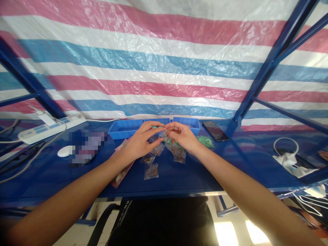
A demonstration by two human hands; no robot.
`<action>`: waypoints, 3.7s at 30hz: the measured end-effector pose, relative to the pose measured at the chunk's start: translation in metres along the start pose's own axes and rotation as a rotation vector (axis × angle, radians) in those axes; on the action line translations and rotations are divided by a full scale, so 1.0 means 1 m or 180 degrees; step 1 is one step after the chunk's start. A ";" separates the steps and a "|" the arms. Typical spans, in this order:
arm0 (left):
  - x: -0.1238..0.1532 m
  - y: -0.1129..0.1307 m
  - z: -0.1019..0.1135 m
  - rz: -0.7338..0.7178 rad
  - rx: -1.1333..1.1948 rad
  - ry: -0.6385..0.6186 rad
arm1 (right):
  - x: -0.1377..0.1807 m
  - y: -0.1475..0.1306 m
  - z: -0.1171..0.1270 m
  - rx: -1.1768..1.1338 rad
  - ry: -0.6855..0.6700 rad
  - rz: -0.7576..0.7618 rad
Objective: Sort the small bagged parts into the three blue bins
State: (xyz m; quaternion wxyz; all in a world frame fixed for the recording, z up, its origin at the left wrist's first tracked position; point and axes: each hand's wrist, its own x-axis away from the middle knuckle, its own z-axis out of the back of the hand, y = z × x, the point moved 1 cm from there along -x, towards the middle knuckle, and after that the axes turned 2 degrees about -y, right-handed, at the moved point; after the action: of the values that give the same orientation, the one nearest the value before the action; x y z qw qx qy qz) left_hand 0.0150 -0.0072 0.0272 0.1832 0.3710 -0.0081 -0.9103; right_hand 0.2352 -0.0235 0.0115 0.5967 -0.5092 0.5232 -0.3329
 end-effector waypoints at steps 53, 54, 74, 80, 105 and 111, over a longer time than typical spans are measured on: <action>-0.002 0.003 0.004 0.0064 -0.0115 0.0154 | 0.003 -0.006 0.000 0.0162 -0.0123 0.0006; -0.002 0.003 0.005 0.0069 -0.0128 0.0154 | 0.004 -0.006 0.000 0.0163 -0.0114 -0.0026; -0.003 0.011 0.007 0.0511 0.0155 0.0059 | 0.002 -0.002 0.001 0.0260 -0.0150 -0.0103; -0.004 0.009 0.007 0.0237 0.0096 -0.0046 | 0.002 0.000 0.003 -0.0102 -0.0057 -0.0316; -0.004 0.003 0.006 0.1058 0.0635 0.0036 | -0.008 0.001 0.026 0.0755 0.0227 0.0102; -0.004 0.000 0.009 0.0893 0.0447 0.0034 | -0.014 -0.010 0.066 0.2470 0.1301 0.0687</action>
State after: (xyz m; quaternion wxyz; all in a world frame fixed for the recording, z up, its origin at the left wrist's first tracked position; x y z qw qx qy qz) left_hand 0.0114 -0.0064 0.0367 0.2823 0.3830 -0.1225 -0.8710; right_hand 0.2974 0.0037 0.0209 0.6592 -0.1142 0.5169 -0.5340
